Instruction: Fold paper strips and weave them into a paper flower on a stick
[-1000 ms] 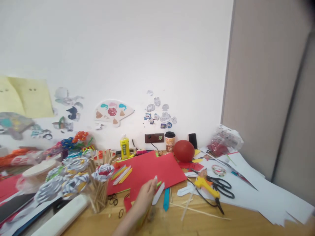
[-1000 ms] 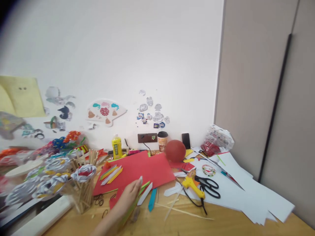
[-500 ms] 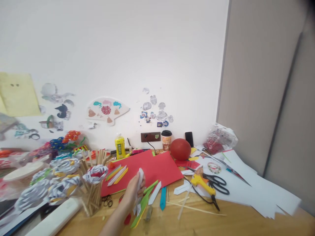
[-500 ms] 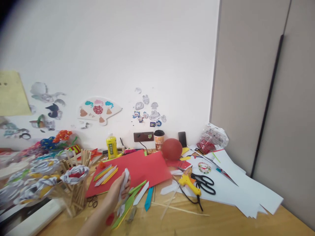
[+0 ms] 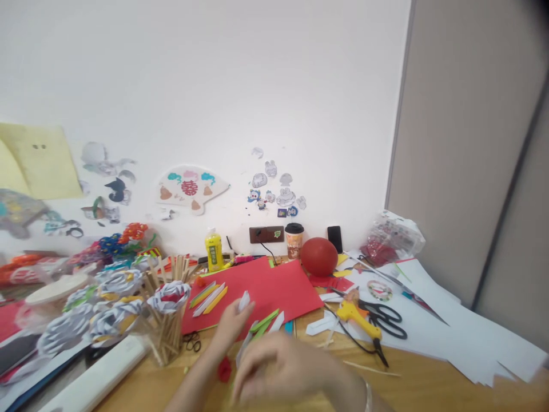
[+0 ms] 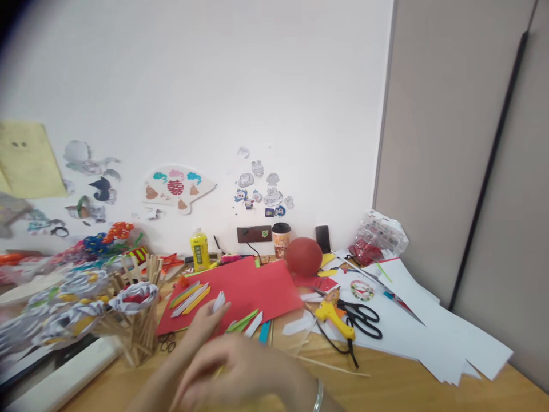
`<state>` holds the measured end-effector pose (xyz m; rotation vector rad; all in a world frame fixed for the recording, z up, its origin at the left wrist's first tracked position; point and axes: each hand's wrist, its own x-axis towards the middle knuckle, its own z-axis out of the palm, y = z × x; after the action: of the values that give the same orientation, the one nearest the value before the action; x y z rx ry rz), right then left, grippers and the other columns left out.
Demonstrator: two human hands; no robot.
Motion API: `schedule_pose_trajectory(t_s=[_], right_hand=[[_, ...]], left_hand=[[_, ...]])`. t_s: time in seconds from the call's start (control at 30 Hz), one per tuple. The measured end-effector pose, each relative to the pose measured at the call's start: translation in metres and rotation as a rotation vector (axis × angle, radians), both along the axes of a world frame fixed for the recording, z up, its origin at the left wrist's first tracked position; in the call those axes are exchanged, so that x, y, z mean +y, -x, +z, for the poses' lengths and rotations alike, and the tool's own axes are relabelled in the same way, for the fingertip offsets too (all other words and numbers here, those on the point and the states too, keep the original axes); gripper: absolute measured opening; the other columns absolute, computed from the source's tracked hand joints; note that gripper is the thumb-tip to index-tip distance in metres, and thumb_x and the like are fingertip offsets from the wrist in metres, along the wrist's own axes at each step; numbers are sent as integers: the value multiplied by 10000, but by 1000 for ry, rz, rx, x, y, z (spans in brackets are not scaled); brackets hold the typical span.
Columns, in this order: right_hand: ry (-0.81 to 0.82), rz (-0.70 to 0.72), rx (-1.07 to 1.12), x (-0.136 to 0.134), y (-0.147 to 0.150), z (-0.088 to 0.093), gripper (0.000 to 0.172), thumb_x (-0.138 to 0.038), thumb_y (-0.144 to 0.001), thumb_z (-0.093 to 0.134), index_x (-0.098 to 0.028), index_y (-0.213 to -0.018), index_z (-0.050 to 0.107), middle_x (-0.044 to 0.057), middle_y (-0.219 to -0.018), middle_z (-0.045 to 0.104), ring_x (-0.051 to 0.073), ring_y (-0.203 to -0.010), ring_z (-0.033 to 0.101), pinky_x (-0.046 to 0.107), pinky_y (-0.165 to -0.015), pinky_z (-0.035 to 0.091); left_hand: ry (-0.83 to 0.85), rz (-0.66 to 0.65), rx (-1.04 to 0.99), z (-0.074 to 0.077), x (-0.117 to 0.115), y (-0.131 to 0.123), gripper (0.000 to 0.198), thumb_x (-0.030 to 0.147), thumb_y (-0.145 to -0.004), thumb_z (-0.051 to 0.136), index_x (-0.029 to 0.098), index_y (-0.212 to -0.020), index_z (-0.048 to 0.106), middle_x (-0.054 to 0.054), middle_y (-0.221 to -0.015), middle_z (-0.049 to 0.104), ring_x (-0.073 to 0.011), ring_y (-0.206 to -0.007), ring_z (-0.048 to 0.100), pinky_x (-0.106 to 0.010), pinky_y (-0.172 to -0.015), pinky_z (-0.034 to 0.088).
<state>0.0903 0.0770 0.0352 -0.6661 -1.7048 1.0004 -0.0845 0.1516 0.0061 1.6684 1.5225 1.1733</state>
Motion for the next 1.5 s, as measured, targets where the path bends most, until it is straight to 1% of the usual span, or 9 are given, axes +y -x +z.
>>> schedule_pose_trajectory(t_s=[0.07, 0.17, 0.23, 0.4, 0.6, 0.77, 1.0, 1.23, 1.5], right_hand=[[55, -35, -95, 15, -10, -2, 190, -346, -730, 578, -167, -709, 638, -1, -689, 632, 153, -684, 584, 235, -621, 440], [71, -443, -257, 39, -28, -12, 184, -188, -775, 447, -155, -736, 623, 33, -726, 629, 161, -716, 566, 255, -660, 416], [1, -480, -411, 48, -34, -22, 153, -136, -723, 474, -162, -722, 624, 38, -753, 632, 163, -729, 558, 252, -678, 404], [-9, -531, -491, 49, -25, -37, 180, -129, -734, 440, -172, -721, 615, 33, -725, 633, 149, -691, 561, 223, -629, 393], [87, -585, -417, 50, -19, -45, 164, -151, -748, 462, -161, -810, 613, 65, -803, 645, 166, -762, 587, 243, -698, 414], [128, -374, -100, 53, -10, -52, 244, -298, -744, 524, -146, -927, 580, 54, -797, 633, 177, -747, 584, 262, -683, 435], [183, -313, 108, 54, -5, -51, 235, -380, -737, 517, -171, -638, 477, -36, -567, 478, 121, -548, 473, 214, -516, 372], [219, -421, 149, 55, -10, -49, 338, -435, -701, 516, -200, -554, 321, -74, -516, 281, 90, -486, 317, 208, -470, 269], [192, -323, 110, 56, -8, -55, 342, -431, -680, 549, -190, -542, 349, -80, -491, 295, 80, -461, 318, 204, -458, 253]], left_hand=[[-29, 19, 253, -5, 2, 4, 299, 439, -684, 495, 178, -559, 419, 41, -503, 449, -116, -512, 422, -216, -493, 289], [27, -1, 389, -11, 0, 5, 228, 349, -667, 528, 158, -548, 490, 17, -524, 518, -132, -532, 460, -220, -511, 272], [41, -16, 477, -14, -4, 3, 200, 336, -661, 547, 156, -574, 537, -1, -562, 559, -139, -553, 486, -220, -522, 267], [22, -20, 738, -15, -8, -1, 206, 364, -690, 533, 164, -663, 573, -40, -692, 607, -155, -619, 527, -219, -542, 280], [-7, -48, 485, -13, -5, -4, 278, 414, -711, 491, 147, -677, 557, -24, -659, 582, -155, -626, 505, -220, -556, 322], [47, -287, 218, -6, -14, -17, 276, 407, -681, 518, 139, -615, 516, 27, -564, 480, -116, -555, 421, -206, -531, 322], [105, -441, 148, 0, -27, -28, 292, 418, -696, 504, 143, -599, 488, 46, -536, 427, -96, -535, 372, -200, -524, 315], [52, -139, 19, 2, -8, -4, 458, 609, -635, 462, 164, -529, 483, 59, -433, 350, -89, -432, 303, -212, -433, 233], [133, -250, -85, -1, -8, -3, 537, 711, -601, 400, 180, -535, 438, 99, -375, 245, -59, -359, 215, -198, -394, 185]])
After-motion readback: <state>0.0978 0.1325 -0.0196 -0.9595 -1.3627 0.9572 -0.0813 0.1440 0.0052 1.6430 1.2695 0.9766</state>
